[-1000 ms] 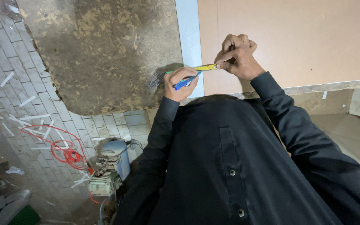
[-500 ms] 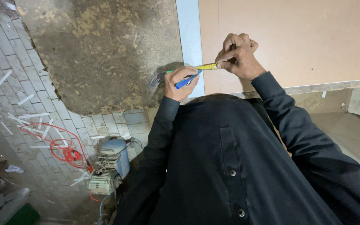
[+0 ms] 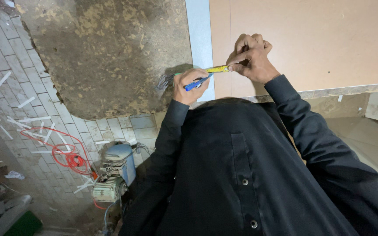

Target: The person positions a large board with white edge strips on a workbench, measures it with a tape measure, and marks a line with a pen. They then use a utility knife to score along the marked line, holding the board steady with the other hand.

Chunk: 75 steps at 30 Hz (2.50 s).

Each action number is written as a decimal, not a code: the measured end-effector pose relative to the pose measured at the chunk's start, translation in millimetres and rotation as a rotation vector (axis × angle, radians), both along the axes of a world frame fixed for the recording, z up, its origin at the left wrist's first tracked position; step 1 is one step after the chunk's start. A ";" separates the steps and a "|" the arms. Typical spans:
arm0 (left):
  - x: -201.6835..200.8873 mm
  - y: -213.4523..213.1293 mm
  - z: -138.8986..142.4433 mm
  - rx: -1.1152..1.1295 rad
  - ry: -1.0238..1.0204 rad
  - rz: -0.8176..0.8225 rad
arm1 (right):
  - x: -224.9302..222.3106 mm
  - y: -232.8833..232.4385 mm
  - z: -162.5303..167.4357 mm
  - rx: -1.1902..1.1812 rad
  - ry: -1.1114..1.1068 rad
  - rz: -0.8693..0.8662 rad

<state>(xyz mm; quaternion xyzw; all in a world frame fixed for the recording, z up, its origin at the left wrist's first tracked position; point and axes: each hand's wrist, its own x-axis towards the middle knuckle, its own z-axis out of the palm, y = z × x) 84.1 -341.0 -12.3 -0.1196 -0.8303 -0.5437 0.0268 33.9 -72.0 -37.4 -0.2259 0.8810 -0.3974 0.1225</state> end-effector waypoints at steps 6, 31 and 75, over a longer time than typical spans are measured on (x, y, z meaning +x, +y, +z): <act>1.3 -1.2 1.1 0.025 -0.042 0.011 | -0.5 -1.2 -0.1 0.009 -0.021 -0.001; -5.1 1.2 1.0 0.015 -0.031 0.038 | -7.4 -0.1 0.1 0.000 -0.009 0.001; -2.4 -2.9 3.0 -0.001 -0.056 0.013 | -4.0 -5.8 8.8 0.003 -0.021 -0.002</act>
